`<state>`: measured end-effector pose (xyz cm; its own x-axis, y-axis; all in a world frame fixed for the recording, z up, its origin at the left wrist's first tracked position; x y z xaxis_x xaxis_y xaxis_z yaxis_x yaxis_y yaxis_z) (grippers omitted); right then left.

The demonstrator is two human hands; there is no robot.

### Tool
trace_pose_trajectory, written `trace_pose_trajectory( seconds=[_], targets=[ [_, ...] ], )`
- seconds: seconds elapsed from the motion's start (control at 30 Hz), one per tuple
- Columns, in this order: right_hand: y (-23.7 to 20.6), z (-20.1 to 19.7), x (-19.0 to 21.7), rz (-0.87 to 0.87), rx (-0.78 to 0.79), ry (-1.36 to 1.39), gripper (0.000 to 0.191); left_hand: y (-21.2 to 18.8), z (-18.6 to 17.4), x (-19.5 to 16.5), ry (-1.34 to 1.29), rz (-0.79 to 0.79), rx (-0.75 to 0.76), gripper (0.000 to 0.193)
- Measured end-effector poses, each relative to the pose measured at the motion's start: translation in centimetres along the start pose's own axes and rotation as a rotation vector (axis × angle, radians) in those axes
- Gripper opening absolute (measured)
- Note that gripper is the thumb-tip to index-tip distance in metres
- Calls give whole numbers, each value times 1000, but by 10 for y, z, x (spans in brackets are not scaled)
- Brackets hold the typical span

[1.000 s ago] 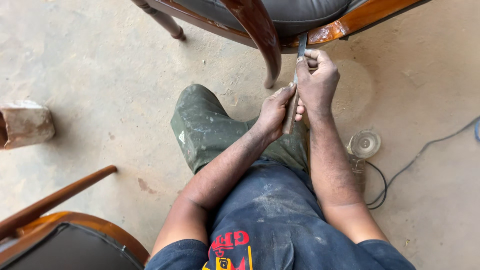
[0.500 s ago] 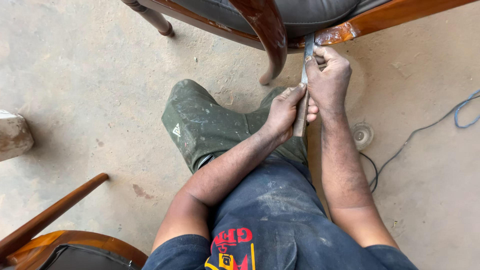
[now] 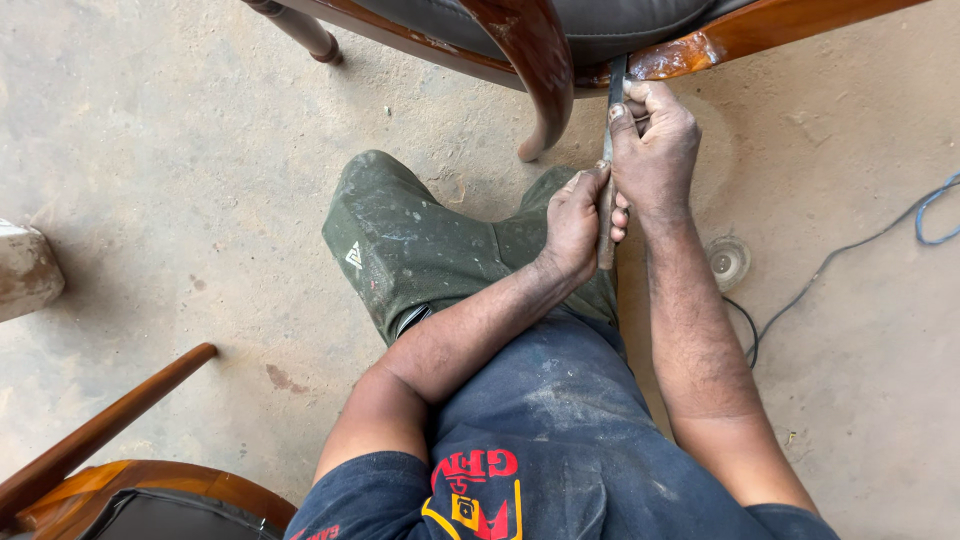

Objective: The person uses an angle grinder to smooth a wooden chair leg, then files the same area with a metal file. They then apply a brown paste filler to the leg with their fingers and smooth it in place.

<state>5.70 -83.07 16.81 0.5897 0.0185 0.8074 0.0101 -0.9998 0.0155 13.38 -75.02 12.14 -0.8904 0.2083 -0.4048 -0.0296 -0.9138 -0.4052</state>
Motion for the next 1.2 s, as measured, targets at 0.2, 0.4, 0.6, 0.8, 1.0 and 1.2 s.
trace_pose_trajectory(
  seconds=[0.2, 0.4, 0.6, 0.8, 1.0, 1.2],
  targets=[
    [7, 3, -14, 79, 70, 350, 19, -9, 12, 2, 338, 145, -134, 28],
    [-1, 6, -9, -49, -19, 41, 16, -4, 3, 9, 429, 129, -142, 26],
    [0, 5, -5, -197, -10, -119, 17, 5, -5, 17, 30, 39, -43, 32],
    [2, 12, -26, -60, 36, 315, 18, -1, 3, 9, 536, 146, -181, 28],
    [-1, 16, -24, -2, 8, 295, 14, -3, 0, 2, 387, 127, -95, 34],
    [-1, 29, -3, -256, -124, -229, 19, 11, -16, 7, 232, -19, -192, 32]
  ],
)
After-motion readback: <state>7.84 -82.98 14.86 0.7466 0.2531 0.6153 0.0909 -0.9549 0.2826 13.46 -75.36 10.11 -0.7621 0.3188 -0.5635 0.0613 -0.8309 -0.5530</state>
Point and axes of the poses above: each hand's wrist, its own y-axis towards the middle knuckle, its own z-axis out of the palm, x = y × z, the point moved 1 cm from there along y, towards the middle knuckle, and after that the axes turned 9 degrees about z, right-handed, at the moved point
